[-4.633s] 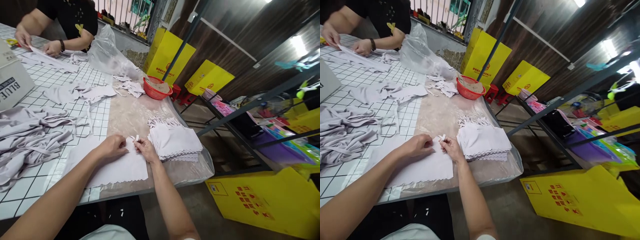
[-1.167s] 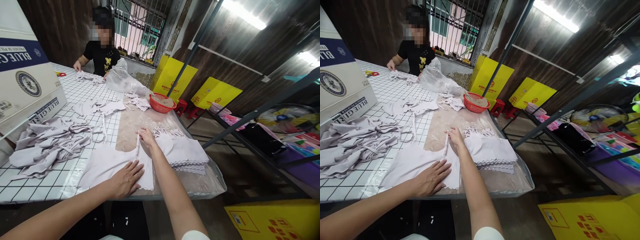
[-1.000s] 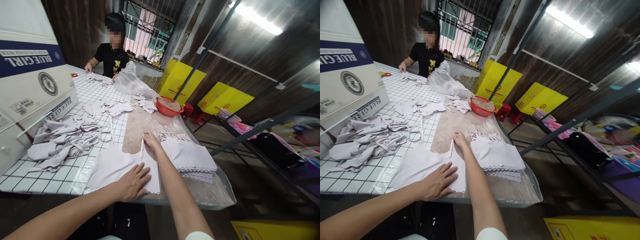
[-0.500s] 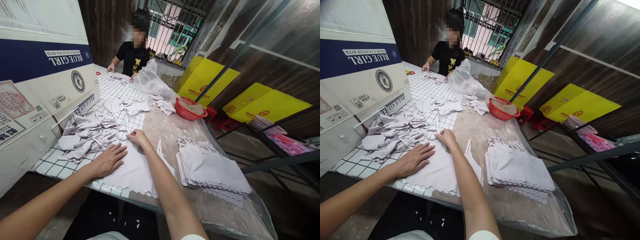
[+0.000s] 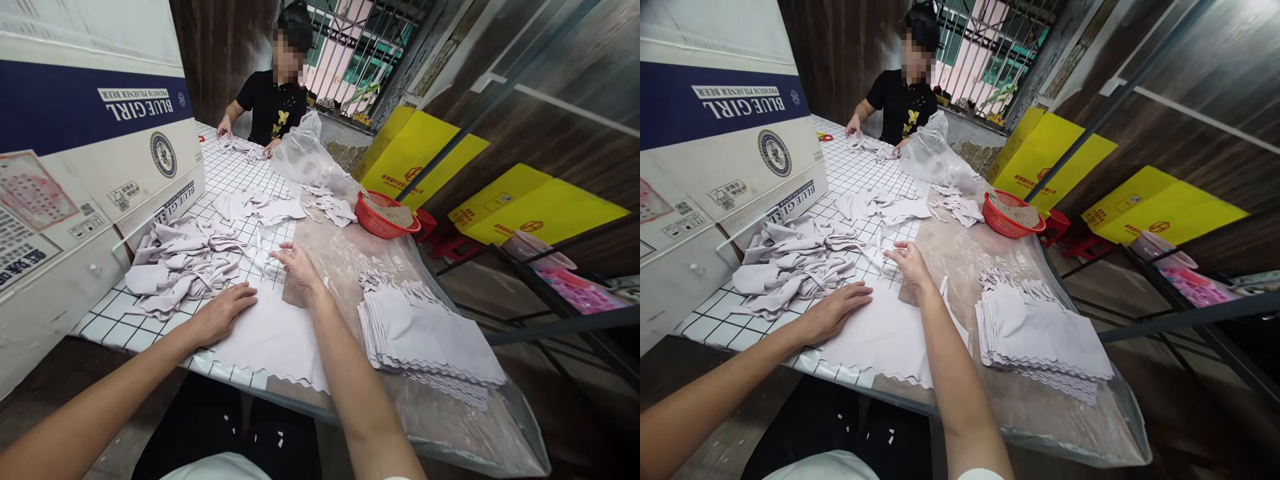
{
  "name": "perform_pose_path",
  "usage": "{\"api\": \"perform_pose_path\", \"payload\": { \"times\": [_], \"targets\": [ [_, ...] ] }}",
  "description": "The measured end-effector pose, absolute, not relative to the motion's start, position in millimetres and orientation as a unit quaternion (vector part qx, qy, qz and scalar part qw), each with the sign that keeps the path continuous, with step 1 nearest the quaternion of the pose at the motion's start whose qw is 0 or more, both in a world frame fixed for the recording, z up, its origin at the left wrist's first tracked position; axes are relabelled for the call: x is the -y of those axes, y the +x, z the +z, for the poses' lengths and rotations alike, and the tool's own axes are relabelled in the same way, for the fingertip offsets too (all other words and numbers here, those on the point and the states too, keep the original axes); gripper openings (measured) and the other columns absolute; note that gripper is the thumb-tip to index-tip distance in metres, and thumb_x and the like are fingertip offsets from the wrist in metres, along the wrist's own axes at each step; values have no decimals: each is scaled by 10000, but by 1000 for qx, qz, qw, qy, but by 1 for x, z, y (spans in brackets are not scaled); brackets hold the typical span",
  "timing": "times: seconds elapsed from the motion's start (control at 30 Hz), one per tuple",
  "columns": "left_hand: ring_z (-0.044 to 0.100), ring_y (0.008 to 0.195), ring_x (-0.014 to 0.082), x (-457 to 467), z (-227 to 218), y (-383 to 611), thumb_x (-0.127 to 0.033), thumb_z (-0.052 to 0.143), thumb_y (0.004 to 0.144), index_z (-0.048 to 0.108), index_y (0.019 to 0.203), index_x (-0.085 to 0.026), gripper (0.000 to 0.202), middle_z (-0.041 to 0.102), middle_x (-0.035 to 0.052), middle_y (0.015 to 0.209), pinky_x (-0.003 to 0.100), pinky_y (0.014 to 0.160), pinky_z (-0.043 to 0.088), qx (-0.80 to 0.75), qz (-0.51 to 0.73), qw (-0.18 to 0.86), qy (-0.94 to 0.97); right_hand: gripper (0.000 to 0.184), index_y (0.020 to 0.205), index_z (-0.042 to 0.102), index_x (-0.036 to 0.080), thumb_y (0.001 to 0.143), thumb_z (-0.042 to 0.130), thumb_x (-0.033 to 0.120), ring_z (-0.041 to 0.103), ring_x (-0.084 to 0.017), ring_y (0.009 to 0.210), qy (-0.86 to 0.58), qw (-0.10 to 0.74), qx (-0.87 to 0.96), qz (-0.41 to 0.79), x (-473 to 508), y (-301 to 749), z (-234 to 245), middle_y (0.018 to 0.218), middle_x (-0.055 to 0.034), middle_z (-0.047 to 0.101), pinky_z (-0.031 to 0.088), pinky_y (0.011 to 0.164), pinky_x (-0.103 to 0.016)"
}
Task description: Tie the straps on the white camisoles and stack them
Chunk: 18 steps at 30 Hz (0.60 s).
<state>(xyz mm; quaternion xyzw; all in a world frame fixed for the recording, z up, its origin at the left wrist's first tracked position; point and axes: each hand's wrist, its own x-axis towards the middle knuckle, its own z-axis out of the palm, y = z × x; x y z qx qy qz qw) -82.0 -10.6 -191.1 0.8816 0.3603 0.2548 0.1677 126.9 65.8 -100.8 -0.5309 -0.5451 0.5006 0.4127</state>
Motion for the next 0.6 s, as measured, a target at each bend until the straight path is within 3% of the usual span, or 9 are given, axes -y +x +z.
{"api": "perform_pose_path", "payload": {
  "times": [0.1, 0.23, 0.4, 0.6],
  "targets": [
    [392, 1413, 261, 11, -190, -82, -45, 360, 924, 581, 1328, -188, 481, 543, 98, 1432, 490, 1129, 412, -370, 237, 164, 883, 470, 1022, 491, 233, 683, 751, 427, 629, -167, 896, -454, 473, 567, 498, -32, 147, -78, 926, -34, 705, 444, 700, -256],
    [410, 1391, 259, 10, -190, -80, -25, 371, 896, 587, 1311, -197, 498, 548, 92, 1418, 485, 1111, 423, -368, 236, 155, 886, 409, 1007, 516, 235, 717, 757, 394, 636, -167, 905, -427, 472, 599, 486, 1, 168, -65, 912, -38, 707, 461, 731, -267],
    [501, 1258, 250, 11, -187, -76, -31, 364, 898, 636, 1201, -177, 432, 594, 125, 1301, 464, 1064, 452, -359, 254, 138, 888, 240, 825, 551, 196, 787, 672, 400, 573, -126, 648, -509, 311, 633, 493, -13, 152, -78, 755, -15, 656, 410, 571, -237],
    [527, 1208, 244, 14, -188, -75, -31, 382, 892, 572, 1304, -194, 481, 584, 125, 1287, 440, 1030, 475, -374, 262, 121, 881, 281, 747, 576, 184, 724, 779, 376, 532, -126, 647, -599, 124, 727, 312, -24, 112, -107, 682, 16, 608, 366, 590, -229]
  ]
}}
